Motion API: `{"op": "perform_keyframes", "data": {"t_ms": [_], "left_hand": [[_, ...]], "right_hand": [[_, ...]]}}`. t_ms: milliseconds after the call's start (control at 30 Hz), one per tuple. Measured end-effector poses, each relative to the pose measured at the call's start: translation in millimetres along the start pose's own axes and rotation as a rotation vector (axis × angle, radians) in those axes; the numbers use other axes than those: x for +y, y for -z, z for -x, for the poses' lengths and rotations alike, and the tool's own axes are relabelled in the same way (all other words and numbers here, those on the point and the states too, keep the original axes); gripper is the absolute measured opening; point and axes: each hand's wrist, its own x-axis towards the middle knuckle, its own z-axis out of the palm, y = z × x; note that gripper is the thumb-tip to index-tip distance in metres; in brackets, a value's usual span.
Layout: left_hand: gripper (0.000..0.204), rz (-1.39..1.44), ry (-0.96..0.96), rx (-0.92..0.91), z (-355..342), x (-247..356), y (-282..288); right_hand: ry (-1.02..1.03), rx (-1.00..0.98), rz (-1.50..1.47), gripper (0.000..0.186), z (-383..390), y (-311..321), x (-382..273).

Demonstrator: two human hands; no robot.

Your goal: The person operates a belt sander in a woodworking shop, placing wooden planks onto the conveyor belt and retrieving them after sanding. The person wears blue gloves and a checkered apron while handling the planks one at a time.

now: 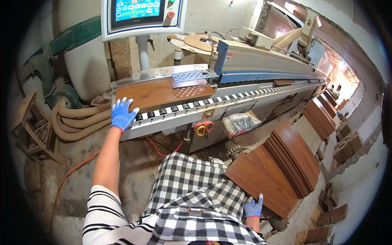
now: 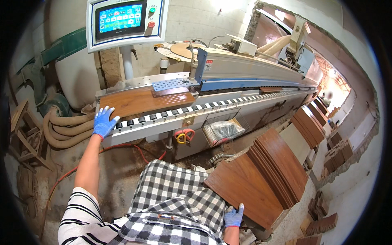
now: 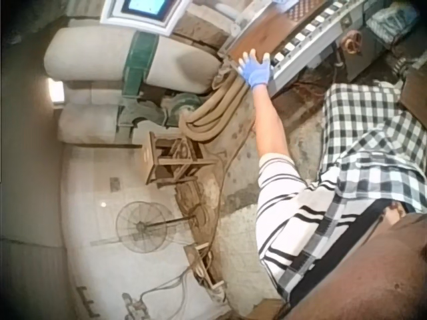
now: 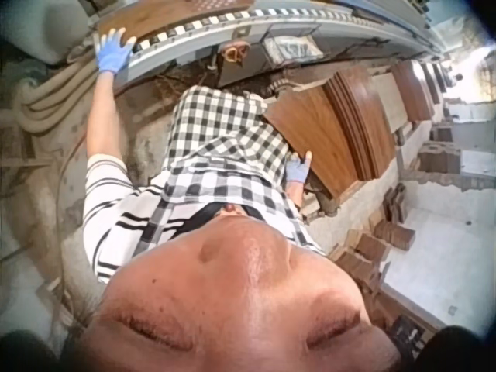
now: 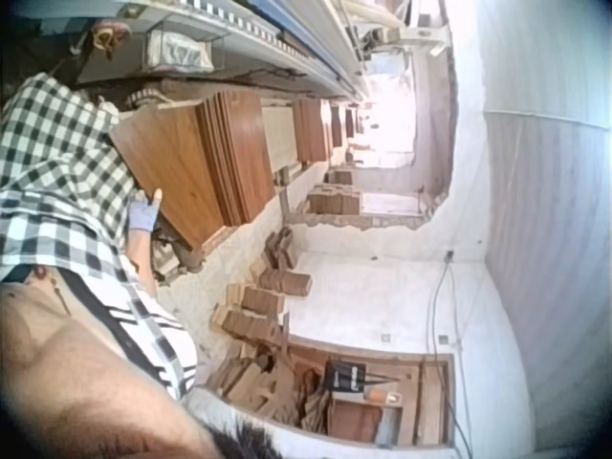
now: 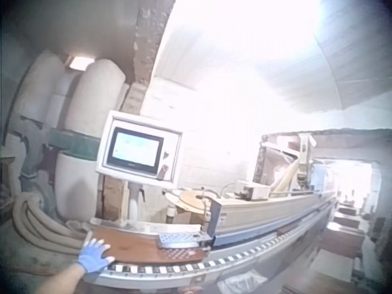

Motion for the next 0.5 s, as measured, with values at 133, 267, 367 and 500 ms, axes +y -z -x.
{"op": "perform_keyframes", "data": {"t_ms": [133, 267, 367, 500], "left_hand": [[0.062, -0.017, 0.108, -0.008, 8, -20, 4], [0.061, 0.067, 0.134, -0.020, 14, -40, 5], [0.058, 0.053, 0.127, -0.027, 13, -43, 7], [0.058, 0.069, 0.114, -0.013, 11, -47, 4]], "right_hand": [[0.110, -0.007, 0.122, 0.051, 16, 5, 10], [0.137, -0.006, 0.171, 0.066, 14, 9, 13], [0.152, 0.013, 0.167, 0.067, 20, 1, 14], [0.145, 0.014, 0.128, 0.050, 24, 3, 11]]}}
